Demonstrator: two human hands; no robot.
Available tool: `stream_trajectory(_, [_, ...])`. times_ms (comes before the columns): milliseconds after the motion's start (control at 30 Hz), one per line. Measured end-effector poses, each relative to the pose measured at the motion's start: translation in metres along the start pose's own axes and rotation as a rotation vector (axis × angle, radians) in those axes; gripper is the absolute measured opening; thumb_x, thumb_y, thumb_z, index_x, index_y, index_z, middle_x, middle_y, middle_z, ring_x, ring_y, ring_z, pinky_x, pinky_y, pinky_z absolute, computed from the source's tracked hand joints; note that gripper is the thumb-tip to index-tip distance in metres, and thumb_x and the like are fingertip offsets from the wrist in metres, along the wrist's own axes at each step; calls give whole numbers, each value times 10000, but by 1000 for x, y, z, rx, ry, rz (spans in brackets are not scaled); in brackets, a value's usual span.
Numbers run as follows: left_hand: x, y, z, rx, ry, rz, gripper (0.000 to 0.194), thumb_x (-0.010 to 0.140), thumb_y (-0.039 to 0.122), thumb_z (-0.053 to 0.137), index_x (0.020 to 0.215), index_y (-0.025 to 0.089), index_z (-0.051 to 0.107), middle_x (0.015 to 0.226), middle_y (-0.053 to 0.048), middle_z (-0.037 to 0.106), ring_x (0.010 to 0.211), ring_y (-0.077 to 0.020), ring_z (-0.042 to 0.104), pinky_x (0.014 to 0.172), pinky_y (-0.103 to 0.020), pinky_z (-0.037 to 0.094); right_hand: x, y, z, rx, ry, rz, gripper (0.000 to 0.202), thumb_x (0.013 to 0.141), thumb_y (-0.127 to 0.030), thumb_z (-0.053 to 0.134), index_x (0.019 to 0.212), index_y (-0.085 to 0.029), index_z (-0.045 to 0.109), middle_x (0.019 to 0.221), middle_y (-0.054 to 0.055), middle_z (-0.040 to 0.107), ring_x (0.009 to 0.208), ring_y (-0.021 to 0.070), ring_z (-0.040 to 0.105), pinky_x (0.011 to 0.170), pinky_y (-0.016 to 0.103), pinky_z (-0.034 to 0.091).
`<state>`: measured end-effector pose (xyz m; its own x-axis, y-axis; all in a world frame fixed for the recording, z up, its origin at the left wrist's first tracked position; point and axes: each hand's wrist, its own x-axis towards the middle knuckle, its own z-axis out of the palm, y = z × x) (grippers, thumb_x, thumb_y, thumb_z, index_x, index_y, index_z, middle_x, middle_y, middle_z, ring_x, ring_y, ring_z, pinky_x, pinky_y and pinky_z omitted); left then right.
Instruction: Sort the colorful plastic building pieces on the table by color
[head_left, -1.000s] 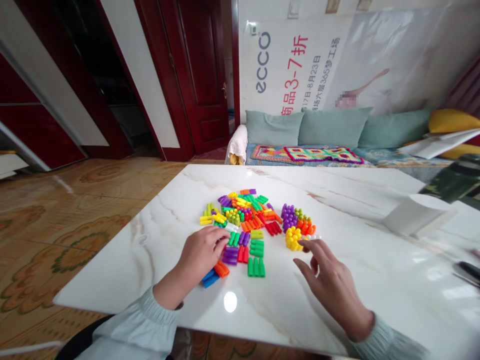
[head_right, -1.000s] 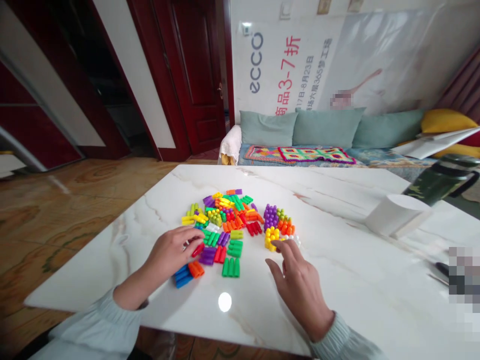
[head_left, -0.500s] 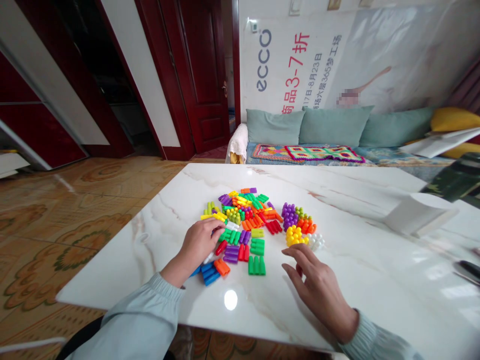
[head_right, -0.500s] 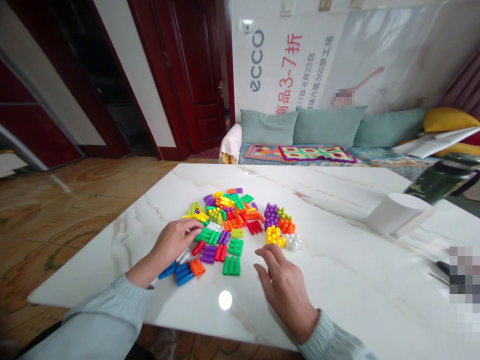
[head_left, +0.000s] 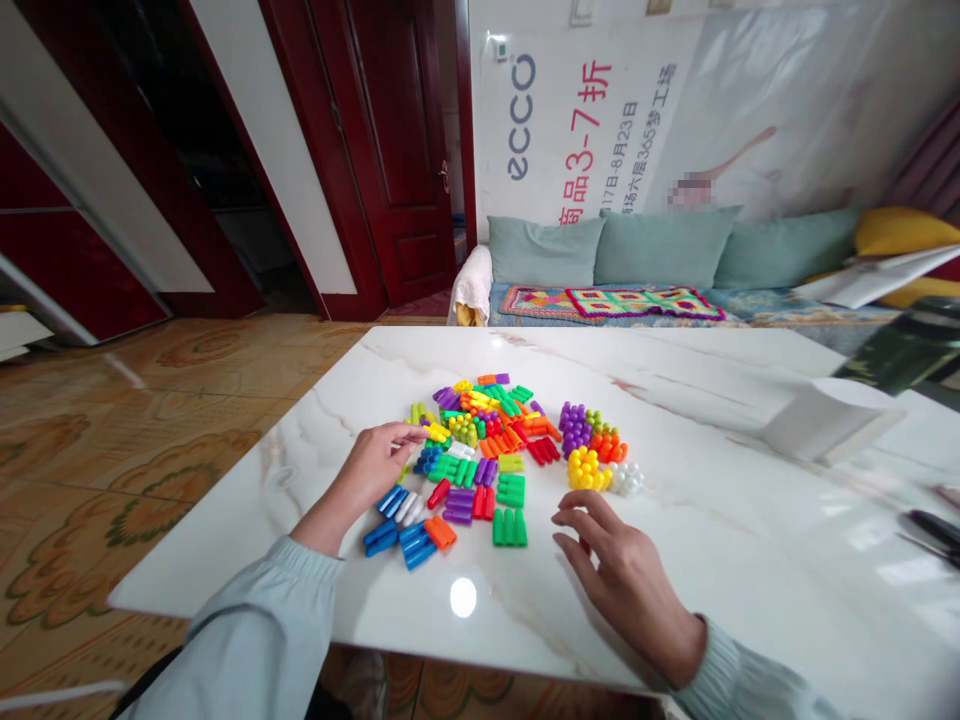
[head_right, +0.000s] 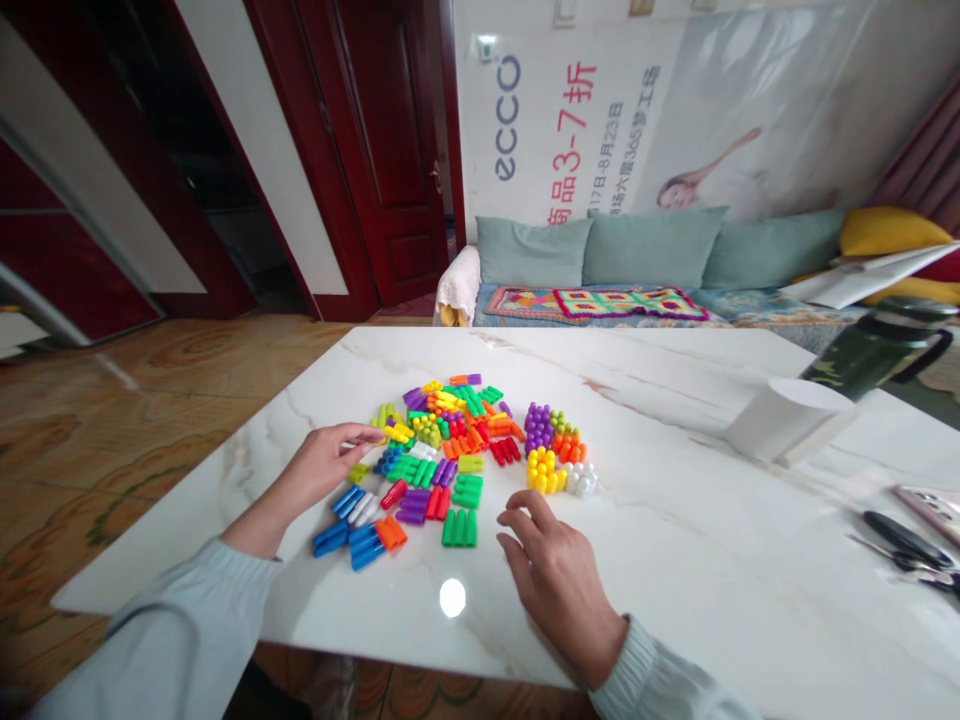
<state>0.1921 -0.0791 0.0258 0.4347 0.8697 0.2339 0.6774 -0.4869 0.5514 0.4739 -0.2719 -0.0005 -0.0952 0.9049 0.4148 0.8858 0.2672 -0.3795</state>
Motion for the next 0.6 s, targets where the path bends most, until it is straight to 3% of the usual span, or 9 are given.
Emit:
stream_trajectory(200, [-6,2,22,170,-100,37,487,694,54,636,1170,142,680,1240,-135,664,1174,-294,600,1041,-391,446,-1,1,3,18,-20,4,192,950,-197,430,1015,-213,610,1106,87,616,702,143,658,651,281,514])
stream_trajectory(367, [-10,12,35,274,-92,34,391,801,58,533,1154,151,673,1231,-166,645,1108,-317,630,956,-455,491,-1,-1,4,34,-30,-2,188,946,-187,431,1004,-212,608,1107,87,617,721,152,666,651,284,518])
stream_trajectory(533, [-4,18,29,279,-35,55,352,878,73,428,1130,132,667,1152,-155,666,1081,-267,635,979,-410,478,-1,-3,4,70,-25,6,184,942,-181,433,1000,-211,605,1116,85,613,693,144,654,644,292,509])
stream_trajectory(600, [-4,24,26,162,42,60,327,899,122,432,1133,123,662,1156,-152,659,1085,-259,630,988,-396,474,-1,-4,5,135,-14,29,172,936,-183,449,1018,-212,598,1114,81,612,678,134,638,656,292,507])
